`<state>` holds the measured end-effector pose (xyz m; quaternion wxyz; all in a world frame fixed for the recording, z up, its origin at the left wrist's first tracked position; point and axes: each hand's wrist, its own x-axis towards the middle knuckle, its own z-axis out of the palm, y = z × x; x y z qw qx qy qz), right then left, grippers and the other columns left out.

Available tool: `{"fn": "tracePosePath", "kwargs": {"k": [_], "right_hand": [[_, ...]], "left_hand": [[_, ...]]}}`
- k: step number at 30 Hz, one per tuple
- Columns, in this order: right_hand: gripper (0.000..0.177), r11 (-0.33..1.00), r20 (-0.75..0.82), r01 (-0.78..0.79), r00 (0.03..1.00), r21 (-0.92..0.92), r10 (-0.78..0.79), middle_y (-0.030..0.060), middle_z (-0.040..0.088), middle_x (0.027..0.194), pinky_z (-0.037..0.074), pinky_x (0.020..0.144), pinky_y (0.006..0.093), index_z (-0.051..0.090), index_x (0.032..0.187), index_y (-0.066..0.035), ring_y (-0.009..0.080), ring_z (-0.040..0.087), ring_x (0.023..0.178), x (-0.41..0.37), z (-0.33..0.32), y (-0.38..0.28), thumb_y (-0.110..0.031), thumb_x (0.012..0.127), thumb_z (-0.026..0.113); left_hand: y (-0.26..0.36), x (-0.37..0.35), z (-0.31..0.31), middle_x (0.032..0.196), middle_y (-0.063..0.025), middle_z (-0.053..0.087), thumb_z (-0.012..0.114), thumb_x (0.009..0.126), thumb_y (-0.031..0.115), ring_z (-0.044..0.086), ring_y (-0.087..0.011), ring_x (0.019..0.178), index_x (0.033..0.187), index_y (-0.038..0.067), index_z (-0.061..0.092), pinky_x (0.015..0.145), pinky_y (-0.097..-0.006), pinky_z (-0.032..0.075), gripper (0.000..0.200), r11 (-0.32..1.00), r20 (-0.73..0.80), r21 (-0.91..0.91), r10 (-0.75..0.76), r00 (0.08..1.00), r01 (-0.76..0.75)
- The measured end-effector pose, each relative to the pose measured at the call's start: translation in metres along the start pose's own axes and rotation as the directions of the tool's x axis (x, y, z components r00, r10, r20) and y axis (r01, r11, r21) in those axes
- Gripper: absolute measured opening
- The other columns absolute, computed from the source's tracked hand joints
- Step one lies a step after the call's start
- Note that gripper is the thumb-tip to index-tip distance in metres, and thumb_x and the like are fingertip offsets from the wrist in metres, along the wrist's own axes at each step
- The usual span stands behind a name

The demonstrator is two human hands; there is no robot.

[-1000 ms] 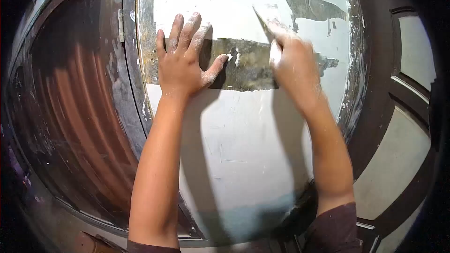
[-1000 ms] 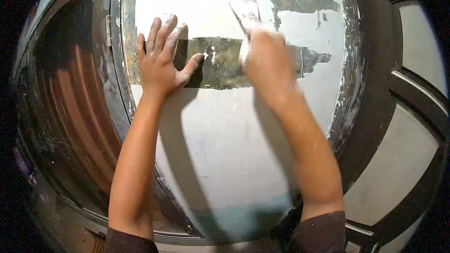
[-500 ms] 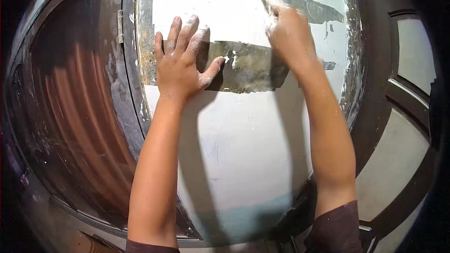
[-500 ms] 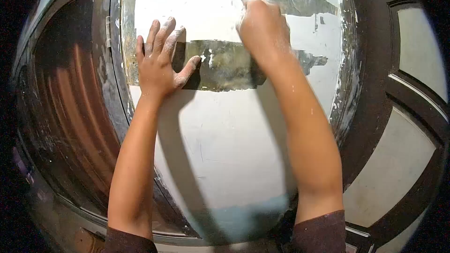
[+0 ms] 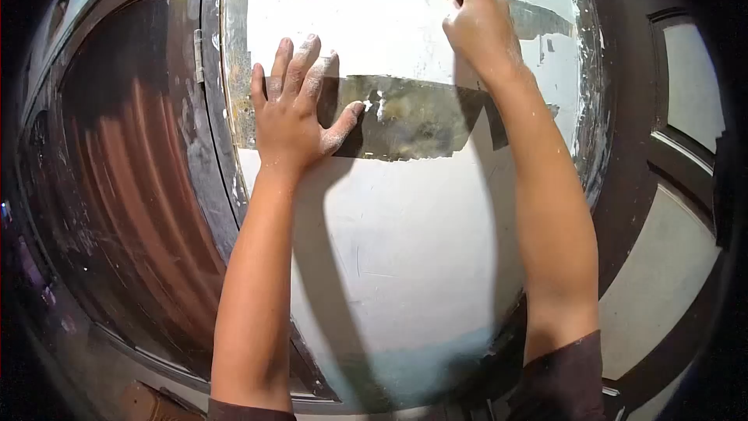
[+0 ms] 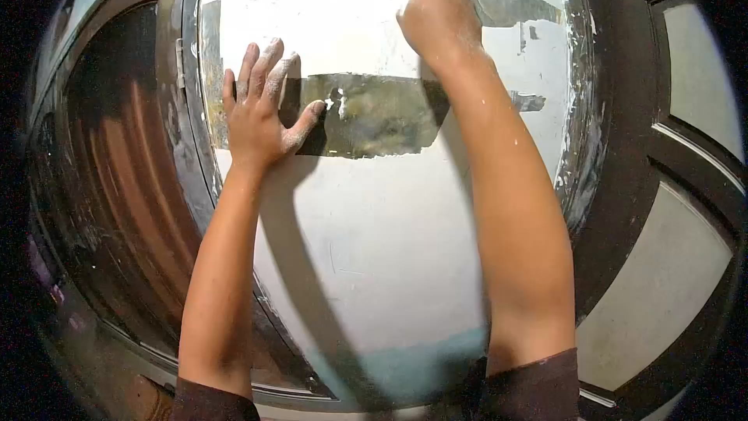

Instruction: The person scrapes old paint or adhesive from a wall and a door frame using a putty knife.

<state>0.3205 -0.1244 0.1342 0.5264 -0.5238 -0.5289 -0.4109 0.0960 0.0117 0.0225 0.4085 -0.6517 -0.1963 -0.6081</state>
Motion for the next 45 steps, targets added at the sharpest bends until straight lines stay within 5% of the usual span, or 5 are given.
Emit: {"fn": "tracePosePath", "kwargs": {"k": [7, 17, 29, 36, 45], "right_hand": [[0.04, 0.999, 0.063, 0.007, 0.998, -0.044, -0.004, 0.0281, 0.069, 0.116, 0.052, 0.094, 0.05, 0.067, 0.13, -0.002, 0.0472, 0.068, 0.105, -0.092, -0.01, 0.009, -0.007, 0.092, 0.056], [0.03, 0.996, 0.043, -0.02, 0.999, -0.084, 0.023, 0.0299, 0.072, 0.114, 0.055, 0.098, 0.0559, 0.072, 0.112, 0.003, 0.0507, 0.069, 0.109, 0.022, -0.016, 0.009, -0.01, 0.089, 0.059], [0.035, 0.983, -0.161, 0.171, 0.974, 0.065, -0.159, 0.0308, 0.07, 0.11, 0.054, 0.095, 0.0529, 0.07, 0.124, -0.003, 0.0491, 0.068, 0.103, -0.026, -0.018, 0.054, -0.011, 0.094, 0.056], [0.036, 0.991, 0.001, -0.033, 0.999, -0.128, 0.033, 0.0263, 0.075, 0.1, 0.057, 0.087, 0.0451, 0.075, 0.125, -0.01, 0.0416, 0.074, 0.094, 0.046, -0.041, 0.057, -0.021, 0.095, 0.058], [0.033, 0.979, -0.124, 0.188, 0.973, -0.08, -0.197, 0.0297, 0.072, 0.106, 0.055, 0.096, 0.0501, 0.074, 0.123, -0.006, 0.0469, 0.07, 0.103, -0.004, -0.045, 0.097, -0.015, 0.097, 0.057]], "left_hand": [[0.003, 0.0, 0.0, 0.164, 0.0002, 0.044, 0.075, 0.087, 0.053, 0.031, -0.0273, 0.157, 0.148, 0.022, 0.055, 0.126, -0.0551, 0.015, 0.072, 1.0, -0.008, 0.005, -0.006, 1.0, 0.006], [0.0, 0.001, -0.001, 0.163, -0.0005, 0.045, 0.075, 0.085, 0.058, 0.031, -0.0276, 0.157, 0.146, 0.023, 0.058, 0.126, -0.0584, 0.016, 0.072, 1.0, -0.017, 0.015, 0.02, 1.0, -0.02], [-0.001, -0.001, 0.001, 0.163, -0.0018, 0.045, 0.077, 0.086, 0.053, 0.031, -0.0286, 0.156, 0.148, 0.021, 0.055, 0.125, -0.0558, 0.016, 0.073, 0.999, -0.016, 0.037, 0.026, 1.0, -0.025], [-0.004, 0.0, 0.0, 0.162, -0.0005, 0.046, 0.075, 0.085, 0.059, 0.032, -0.028, 0.156, 0.146, 0.024, 0.058, 0.125, -0.0574, 0.016, 0.072, 0.999, 0.002, 0.033, 0.013, 1.0, -0.013], [-0.004, 0.0, 0.003, 0.165, -0.0021, 0.042, 0.074, 0.087, 0.054, 0.03, -0.0288, 0.157, 0.149, 0.02, 0.052, 0.126, -0.0558, 0.015, 0.074, 0.998, -0.007, 0.06, 0.034, 0.999, -0.033]]}}
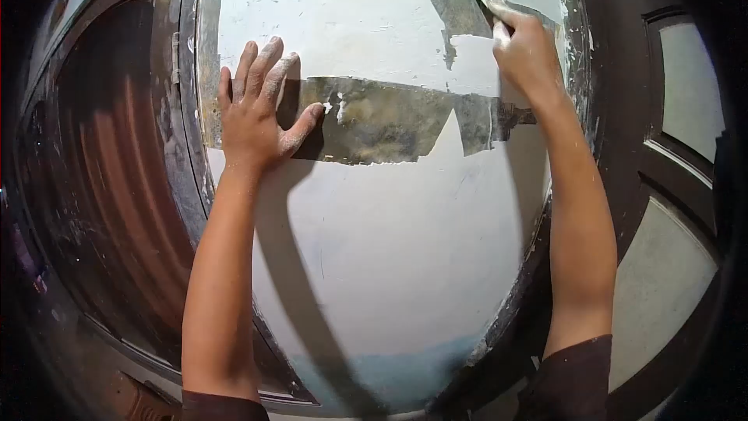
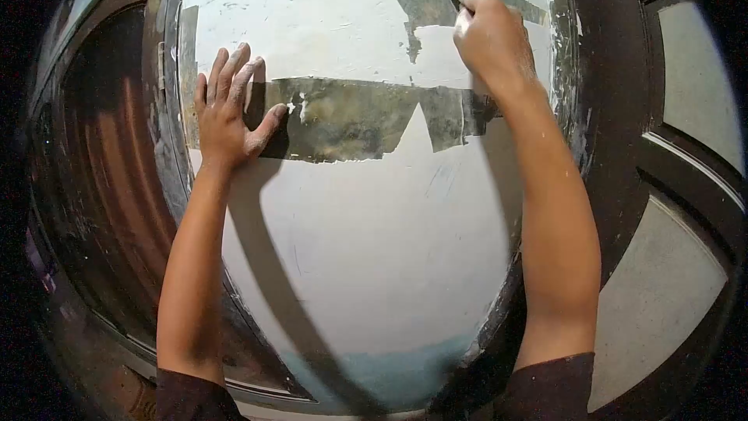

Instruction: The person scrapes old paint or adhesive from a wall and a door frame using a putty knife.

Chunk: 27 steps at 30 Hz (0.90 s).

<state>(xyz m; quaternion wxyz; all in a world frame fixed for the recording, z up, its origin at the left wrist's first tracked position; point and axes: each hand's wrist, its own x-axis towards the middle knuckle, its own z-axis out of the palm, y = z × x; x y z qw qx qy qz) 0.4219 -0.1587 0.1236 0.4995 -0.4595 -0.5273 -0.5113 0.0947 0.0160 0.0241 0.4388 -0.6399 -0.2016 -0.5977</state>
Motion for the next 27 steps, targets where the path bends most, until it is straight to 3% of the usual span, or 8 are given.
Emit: {"fn": "tracePosePath", "kwargs": {"k": [3, 6, 9, 13, 19, 22, 24, 27], "right_hand": [[0.034, 0.989, 0.086, -0.139, 0.986, -0.048, 0.142, 0.0289, 0.073, 0.108, 0.055, 0.097, 0.0499, 0.076, 0.119, -0.006, 0.048, 0.07, 0.103, 0.033, -0.005, -0.009, -0.019, 0.095, 0.056], [0.035, 0.986, 0.017, -0.1, 0.995, -0.133, 0.103, 0.0259, 0.074, 0.101, 0.056, 0.086, 0.0455, 0.076, 0.123, -0.012, 0.0431, 0.073, 0.095, 0.064, 0.017, 0.019, -0.022, 0.096, 0.055], [0.035, 0.992, 0.06, -0.119, 0.991, -0.034, 0.121, 0.0287, 0.073, 0.108, 0.055, 0.099, 0.0502, 0.076, 0.119, -0.007, 0.0479, 0.07, 0.103, 0.052, 0.007, 0.009, -0.02, 0.094, 0.056], [0.035, 0.991, 0.124, -0.114, 0.985, -0.076, 0.122, 0.0293, 0.072, 0.111, 0.053, 0.1, 0.0502, 0.075, 0.122, -0.006, 0.0476, 0.069, 0.107, 0.006, -0.015, -0.014, -0.018, 0.096, 0.055], [0.033, 0.998, 0.03, -0.036, 0.999, -0.059, 0.037, 0.0286, 0.072, 0.111, 0.054, 0.097, 0.0497, 0.074, 0.123, -0.007, 0.0467, 0.069, 0.105, 0.012, -0.003, 0.0, -0.014, 0.094, 0.058], [0.034, 0.985, 0.099, -0.153, 0.982, -0.077, 0.16, 0.0282, 0.072, 0.108, 0.056, 0.095, 0.05, 0.075, 0.12, -0.007, 0.046, 0.07, 0.104, 0.048, 0.001, 0.003, -0.02, 0.093, 0.059], [0.035, 0.99, -0.014, -0.039, 0.999, -0.133, 0.038, 0.0257, 0.075, 0.098, 0.057, 0.083, 0.0448, 0.075, 0.126, -0.012, 0.041, 0.074, 0.092, 0.074, 0.014, 0.033, -0.021, 0.096, 0.059], [0.035, 0.986, 0.065, -0.111, 0.991, -0.127, 0.12, 0.0255, 0.075, 0.101, 0.057, 0.084, 0.0434, 0.075, 0.126, -0.012, 0.0408, 0.074, 0.095, 0.049, -0.003, 0.009, -0.022, 0.096, 0.06]], "left_hand": [[0.005, 0.0, -0.004, 0.165, -0.0024, 0.043, 0.074, 0.087, 0.053, 0.029, -0.0292, 0.157, 0.149, 0.02, 0.053, 0.126, -0.056, 0.015, 0.073, 1.0, 0.022, -0.011, -0.025, 0.999, 0.026], [0.005, 0.0, -0.007, 0.165, -0.0023, 0.043, 0.074, 0.088, 0.052, 0.029, -0.029, 0.157, 0.149, 0.02, 0.052, 0.126, -0.0559, 0.014, 0.072, 1.0, 0.031, -0.019, -0.019, 0.999, 0.02], [0.003, 0.0, -0.005, 0.165, -0.0023, 0.043, 0.074, 0.088, 0.051, 0.029, -0.0289, 0.157, 0.149, 0.02, 0.052, 0.127, -0.0557, 0.013, 0.072, 1.0, 0.04, -0.003, -0.017, 0.999, 0.018], [0.003, -0.001, -0.004, 0.165, -0.0023, 0.043, 0.074, 0.088, 0.051, 0.029, -0.0285, 0.158, 0.149, 0.02, 0.052, 0.126, -0.0558, 0.014, 0.072, 1.0, 0.018, -0.008, -0.01, 1.0, 0.01], [0.001, 0.0, -0.002, 0.165, -0.0013, 0.043, 0.074, 0.088, 0.052, 0.029, -0.0282, 0.158, 0.148, 0.021, 0.052, 0.126, -0.0563, 0.015, 0.071, 1.0, 0.009, -0.016, -0.004, 1.0, 0.004], [0.001, -0.001, -0.005, 0.165, -0.0009, 0.042, 0.074, 0.088, 0.053, 0.029, -0.028, 0.158, 0.15, 0.022, 0.052, 0.126, -0.0568, 0.015, 0.071, 1.0, 0.037, -0.001, -0.014, 0.999, 0.014], [0.0, 0.002, -0.004, 0.165, -0.0005, 0.042, 0.073, 0.089, 0.053, 0.029, -0.0277, 0.158, 0.15, 0.023, 0.052, 0.126, -0.0561, 0.015, 0.071, 1.0, 0.021, -0.009, 0.003, 1.0, -0.003], [0.003, 0.0, -0.004, 0.163, 0.0018, 0.045, 0.076, 0.086, 0.056, 0.031, -0.0252, 0.157, 0.147, 0.025, 0.057, 0.126, -0.0542, 0.015, 0.071, 0.999, 0.02, -0.017, -0.037, 0.999, 0.038]]}}
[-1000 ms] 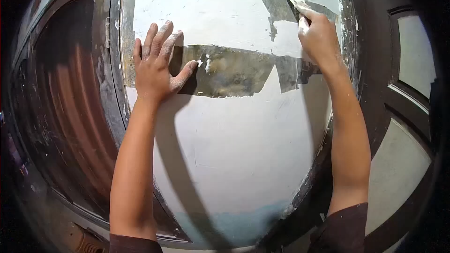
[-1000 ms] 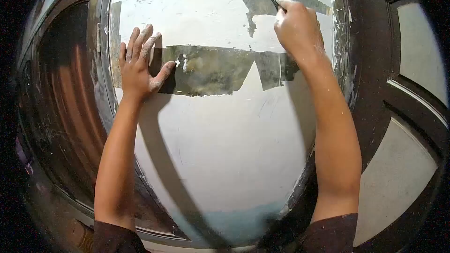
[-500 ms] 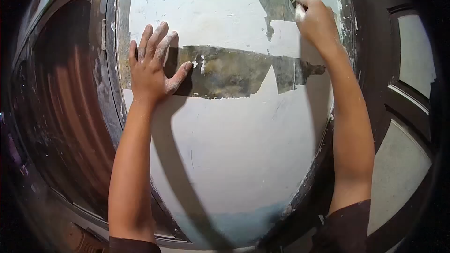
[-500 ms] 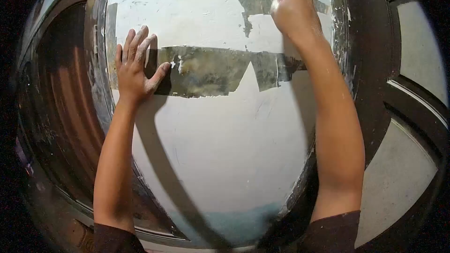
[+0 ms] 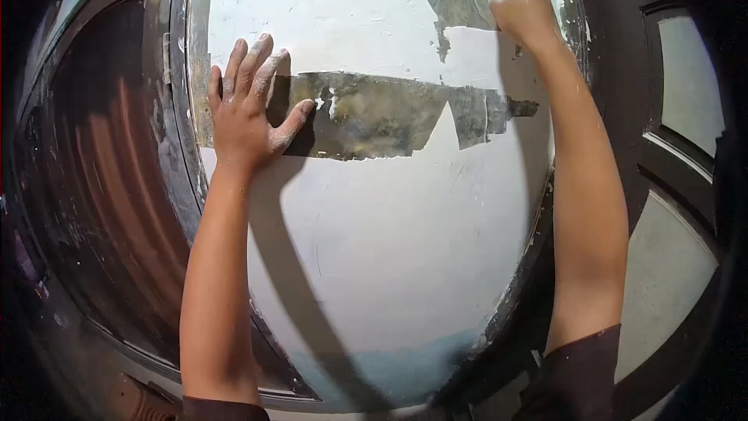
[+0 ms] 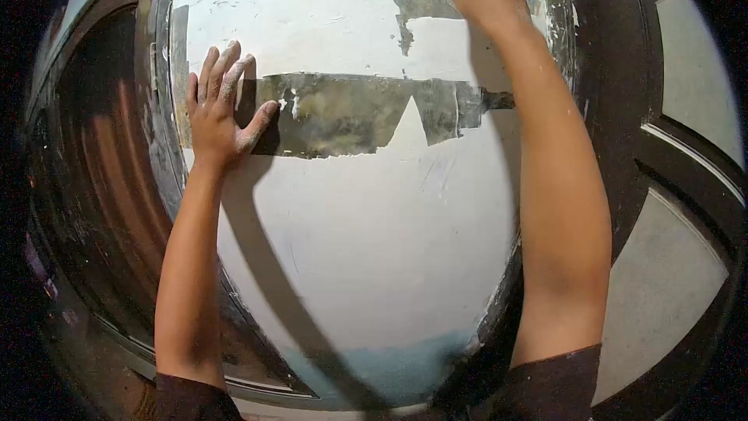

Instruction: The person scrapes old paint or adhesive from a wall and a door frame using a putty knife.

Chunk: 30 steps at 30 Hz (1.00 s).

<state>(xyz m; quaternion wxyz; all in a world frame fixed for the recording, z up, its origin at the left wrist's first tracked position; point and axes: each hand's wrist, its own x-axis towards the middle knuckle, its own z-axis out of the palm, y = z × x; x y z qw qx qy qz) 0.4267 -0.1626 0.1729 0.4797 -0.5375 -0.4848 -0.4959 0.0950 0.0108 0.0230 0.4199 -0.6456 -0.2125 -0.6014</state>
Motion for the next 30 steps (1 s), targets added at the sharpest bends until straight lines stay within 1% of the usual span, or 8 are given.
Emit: {"fn": "tracePosePath", "kwargs": {"k": [4, 6, 12, 17, 20, 25, 27, 30], "right_hand": [[0.033, 0.987, -0.038, 0.124, 0.992, 0.105, -0.121, 0.0253, 0.073, 0.102, 0.057, 0.089, 0.048, 0.074, 0.121, -0.009, 0.0455, 0.07, 0.096, -0.049, 0.0, 0.017, -0.015, 0.09, 0.062], [0.036, 0.998, 0.243, -0.047, 0.968, -0.039, 0.055, 0.0248, 0.073, 0.101, 0.056, 0.086, 0.0481, 0.073, 0.124, -0.008, 0.0448, 0.071, 0.094, -0.075, -0.02, 0.01, -0.013, 0.09, 0.062], [0.049, 0.932, 0.022, 0.094, 0.994, 0.349, -0.109, 0.0157, 0.07, 0.135, 0.052, 0.103, 0.0351, 0.065, 0.14, -0.007, 0.0304, 0.072, 0.116, -0.147, -0.009, 0.028, -0.001, 0.092, 0.062], [0.049, 0.605, 0.305, -0.318, 0.944, 0.73, 0.128, 0.0143, 0.066, 0.136, 0.062, 0.07, 0.0243, 0.059, 0.147, -0.005, 0.0157, 0.073, 0.097, -0.178, -0.001, -0.012, 0.007, 0.099, 0.059], [0.05, 0.366, 0.302, -0.307, 0.951, 0.879, 0.073, 0.015, 0.062, 0.142, 0.063, 0.073, 0.0261, 0.055, 0.147, 0.001, 0.0179, 0.074, 0.1, -0.19, 0.015, -0.044, 0.008, 0.097, 0.059], [0.052, 0.034, 0.29, -0.289, 0.957, 0.957, -0.003, 0.0174, 0.062, 0.142, 0.049, 0.11, 0.0307, 0.054, 0.145, 0.006, 0.0206, 0.063, 0.129, -0.2, 0.027, -0.098, 0.011, 0.094, 0.055], [0.053, -0.005, 0.343, -0.345, 0.935, 0.939, -0.094, 0.0177, 0.063, 0.141, 0.049, 0.11, 0.0308, 0.053, 0.147, 0.006, 0.0213, 0.064, 0.128, -0.199, 0.03, -0.109, 0.01, 0.094, 0.056], [0.043, 0.429, 0.462, -0.332, 0.853, 0.84, -0.244, 0.0203, 0.074, 0.124, 0.053, 0.103, 0.0356, 0.066, 0.134, 0.002, 0.026, 0.07, 0.119, -0.196, 0.026, -0.113, -0.013, 0.093, 0.068]], "left_hand": [[-0.004, -0.001, 0.004, 0.164, 0.0021, 0.043, 0.074, 0.087, 0.056, 0.03, -0.025, 0.157, 0.147, 0.026, 0.056, 0.126, -0.0548, 0.014, 0.069, 1.0, -0.018, -0.002, 0.026, 0.999, -0.026], [-0.002, -0.002, 0.004, 0.165, 0.0021, 0.042, 0.073, 0.088, 0.056, 0.029, -0.0249, 0.157, 0.147, 0.026, 0.056, 0.126, -0.055, 0.014, 0.069, 1.0, -0.006, 0.011, 0.014, 1.0, -0.014], [0.011, 0.002, 0.008, 0.157, -0.0073, 0.046, 0.065, 0.097, 0.056, 0.032, -0.0341, 0.155, 0.142, 0.02, 0.054, 0.124, -0.0614, 0.014, 0.059, 0.995, 0.023, 0.078, -0.062, 0.998, 0.06], [0.092, 0.022, -0.016, 0.126, -0.0098, 0.061, 0.063, 0.101, 0.046, 0.059, -0.0249, 0.116, 0.133, 0.013, 0.067, 0.106, -0.0482, 0.035, 0.046, 0.977, 0.052, -0.112, -0.178, 0.983, 0.183], [0.138, 0.033, -0.015, 0.105, -0.0104, 0.067, 0.053, 0.109, 0.041, 0.061, -0.0178, 0.095, 0.139, 0.004, 0.061, 0.088, -0.034, 0.048, 0.048, 0.55, 0.389, -0.691, -0.265, 0.882, 0.47], [0.149, 0.036, -0.012, 0.107, -0.0086, 0.072, 0.044, 0.115, 0.033, 0.066, -0.012, 0.094, 0.125, -0.003, 0.068, 0.085, -0.028, 0.054, 0.044, 0.032, 0.621, -0.749, -0.313, 0.718, 0.662], [0.138, 0.031, -0.022, 0.109, -0.0091, 0.071, 0.045, 0.114, 0.033, 0.067, -0.014, 0.098, 0.126, -0.003, 0.067, 0.087, -0.0296, 0.055, 0.044, 0.034, 0.607, -0.742, -0.39, 0.693, 0.669], [0.119, 0.017, -0.036, 0.115, -0.0092, 0.069, 0.056, 0.111, 0.035, 0.064, -0.0138, 0.095, 0.152, 0.003, 0.052, 0.087, -0.0294, 0.053, 0.053, -0.045, 0.567, -0.754, -0.548, 0.616, 0.655]]}}
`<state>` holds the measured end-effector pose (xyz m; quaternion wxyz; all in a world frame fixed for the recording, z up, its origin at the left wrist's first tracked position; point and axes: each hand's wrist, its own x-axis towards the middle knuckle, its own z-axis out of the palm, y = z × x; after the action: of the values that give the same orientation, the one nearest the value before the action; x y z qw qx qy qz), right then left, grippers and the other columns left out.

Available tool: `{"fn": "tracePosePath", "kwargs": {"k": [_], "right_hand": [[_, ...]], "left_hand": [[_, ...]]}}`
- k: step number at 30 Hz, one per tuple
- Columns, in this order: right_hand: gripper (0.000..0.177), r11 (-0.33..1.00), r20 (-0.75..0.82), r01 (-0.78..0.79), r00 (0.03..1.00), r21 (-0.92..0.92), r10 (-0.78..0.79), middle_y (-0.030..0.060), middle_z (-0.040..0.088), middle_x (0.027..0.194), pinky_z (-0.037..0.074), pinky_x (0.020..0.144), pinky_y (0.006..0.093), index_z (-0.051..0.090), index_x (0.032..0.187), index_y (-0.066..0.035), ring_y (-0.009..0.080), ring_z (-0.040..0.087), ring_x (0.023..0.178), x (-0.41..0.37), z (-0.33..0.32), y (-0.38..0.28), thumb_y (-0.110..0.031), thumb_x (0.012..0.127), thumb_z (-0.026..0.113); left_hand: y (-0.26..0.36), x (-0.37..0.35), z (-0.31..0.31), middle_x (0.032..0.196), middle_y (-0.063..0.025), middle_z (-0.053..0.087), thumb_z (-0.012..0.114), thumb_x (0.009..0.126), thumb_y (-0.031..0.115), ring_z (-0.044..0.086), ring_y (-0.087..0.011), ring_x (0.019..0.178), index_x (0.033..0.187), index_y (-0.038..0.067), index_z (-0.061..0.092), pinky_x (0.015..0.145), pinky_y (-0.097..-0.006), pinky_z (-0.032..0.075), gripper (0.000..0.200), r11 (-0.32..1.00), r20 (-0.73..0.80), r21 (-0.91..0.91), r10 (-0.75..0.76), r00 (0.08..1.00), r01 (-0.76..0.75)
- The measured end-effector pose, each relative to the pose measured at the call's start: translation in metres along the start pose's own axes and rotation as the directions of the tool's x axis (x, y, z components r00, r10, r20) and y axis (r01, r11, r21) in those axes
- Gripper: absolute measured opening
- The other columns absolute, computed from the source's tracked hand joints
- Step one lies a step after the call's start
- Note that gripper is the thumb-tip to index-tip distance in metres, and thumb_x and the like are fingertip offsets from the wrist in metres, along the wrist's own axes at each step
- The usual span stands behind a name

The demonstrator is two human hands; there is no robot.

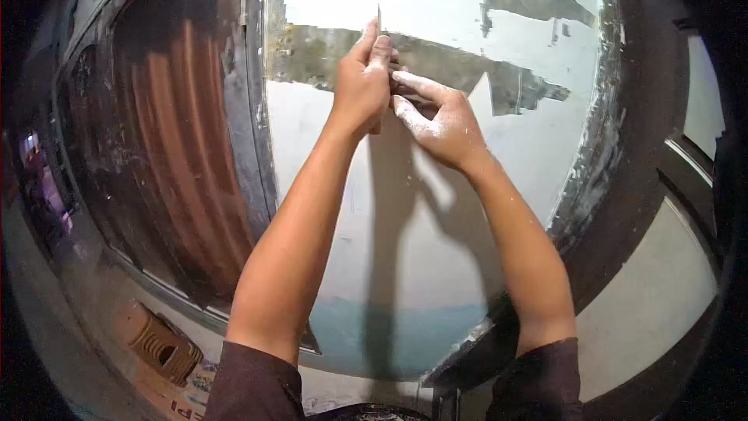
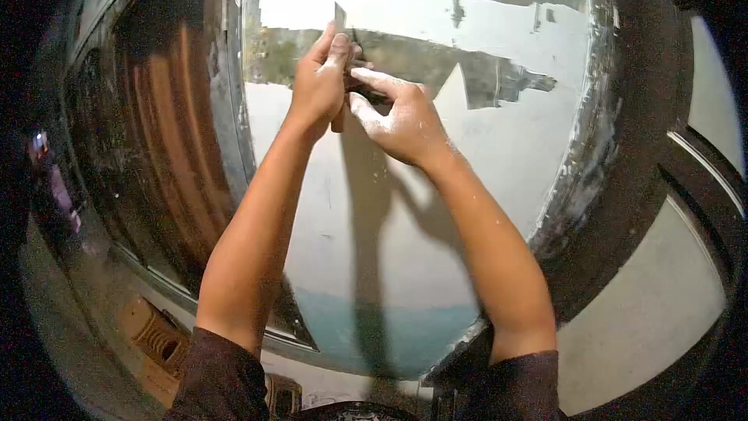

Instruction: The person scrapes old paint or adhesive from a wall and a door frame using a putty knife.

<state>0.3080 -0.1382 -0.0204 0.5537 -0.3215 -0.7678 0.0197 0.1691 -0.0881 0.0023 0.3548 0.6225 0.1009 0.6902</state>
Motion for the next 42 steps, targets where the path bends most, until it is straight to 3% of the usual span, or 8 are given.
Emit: {"fn": "tracePosePath", "kwargs": {"k": [2, 4, 5, 9, 13, 21, 24, 42], "right_hand": [[0.034, 0.964, 0.013, 0.109, 0.994, -0.245, -0.109, 0.0204, 0.074, 0.123, 0.055, 0.099, 0.0403, 0.074, 0.122, -0.003, 0.0355, 0.071, 0.111, 0.005, 0.001, -0.007, -0.016, 0.091, 0.07], [0.029, 0.815, 0.008, 0.246, 0.959, -0.525, -0.285, 0.0132, 0.076, 0.12, 0.043, 0.111, 0.0464, 0.078, 0.116, -0.009, 0.0335, 0.068, 0.119, 0.019, -0.005, 0.006, -0.018, 0.09, 0.068], [0.027, 0.682, 0.016, 0.293, 0.924, -0.67, -0.382, 0.0109, 0.077, 0.119, 0.038, 0.115, 0.0485, 0.079, 0.114, -0.011, 0.0317, 0.067, 0.122, 0.026, -0.009, 0.009, -0.019, 0.09, 0.067], [0.036, 0.333, 0.091, 0.362, 0.783, -0.871, -0.615, 0.0013, 0.067, 0.143, 0.023, 0.124, 0.0544, 0.072, 0.13, -0.022, 0.0234, 0.053, 0.141, 0.08, -0.033, 0.021, -0.025, 0.096, 0.06], [0.054, 0.144, -0.03, 0.042, 0.886, -0.989, -0.463, -0.0078, 0.031, 0.171, 0.012, 0.131, 0.0524, 0.04, 0.161, -0.032, 0.0176, 0.023, 0.159, 0.1, -0.025, 0.036, -0.043, 0.108, 0.048], [0.057, 0.147, -0.119, -0.052, 0.863, -0.988, -0.491, -0.0131, 0.03, 0.17, 0.01, 0.131, 0.0534, 0.039, 0.159, -0.041, 0.0147, 0.023, 0.158, 0.105, -0.016, 0.043, -0.053, 0.105, 0.048], [0.063, 0.125, -0.194, -0.153, 0.874, -0.98, -0.446, -0.0098, 0.027, 0.172, 0.011, 0.129, 0.0579, 0.032, 0.163, -0.042, 0.0211, 0.022, 0.16, 0.102, 0.001, 0.037, -0.054, 0.103, 0.05], [0.066, 0.245, -0.29, -0.179, 0.775, -0.953, -0.562, -0.0037, 0.03, 0.172, 0.012, 0.129, 0.0586, 0.037, 0.161, -0.041, 0.0239, 0.022, 0.16, 0.087, 0.016, 0.059, -0.064, 0.1, 0.05]], "left_hand": [[0.001, 0.004, -0.032, 0.116, -0.0121, 0.069, 0.063, 0.107, 0.031, 0.065, -0.0159, 0.102, 0.154, 0.004, 0.05, 0.092, -0.0314, 0.052, 0.056, 0.917, -0.024, 0.372, 0.169, 0.985, -0.148], [-0.008, 0.011, -0.07, 0.12, -0.0189, 0.07, 0.07, 0.102, 0.024, 0.066, -0.0244, 0.111, 0.149, 0.005, 0.057, 0.097, -0.0367, 0.05, 0.053, 0.574, 0.08, 0.726, 0.475, 0.876, -0.378], [0.014, -0.002, -0.076, 0.121, -0.0216, 0.068, 0.071, 0.1, 0.021, 0.066, -0.0312, 0.113, 0.145, 0.009, 0.063, 0.098, -0.0402, 0.05, 0.047, 0.59, 0.013, 0.777, 0.332, 0.943, -0.219], [0.015, -0.001, -0.127, 0.14, -0.0179, 0.058, 0.075, 0.095, 0.014, 0.064, -0.0366, 0.119, 0.127, 0.01, 0.075, 0.098, -0.0429, 0.053, 0.032, 0.323, 0.044, 0.92, 0.476, 0.878, -0.221], [0.01, 0.012, -0.152, 0.155, -0.011, 0.051, 0.074, 0.093, 0.007, 0.063, -0.0323, 0.128, 0.124, 0.01, 0.076, 0.106, -0.041, 0.053, 0.032, 0.237, 0.104, 0.936, 0.524, 0.845, -0.262], [0.004, 0.021, -0.159, 0.161, -0.0091, 0.046, 0.065, 0.09, 0.0, 0.068, -0.0385, 0.118, 0.124, 0.005, 0.073, 0.097, -0.0452, 0.057, 0.035, 0.125, 0.152, 0.97, 0.363, 0.919, -0.21], [-0.001, 0.019, -0.156, 0.166, -0.0109, 0.038, 0.061, 0.08, -0.003, 0.072, -0.0452, 0.098, 0.12, 0.003, 0.071, 0.086, -0.0521, 0.059, 0.042, 0.1, 0.144, 0.978, 0.324, 0.935, -0.185], [0.005, 0.034, -0.155, 0.154, -0.0171, 0.053, 0.056, 0.083, -0.001, 0.067, -0.046, 0.111, 0.124, 0.004, 0.072, 0.097, -0.0529, 0.055, 0.044, 0.118, 0.129, 0.978, 0.302, 0.944, -0.172]]}}
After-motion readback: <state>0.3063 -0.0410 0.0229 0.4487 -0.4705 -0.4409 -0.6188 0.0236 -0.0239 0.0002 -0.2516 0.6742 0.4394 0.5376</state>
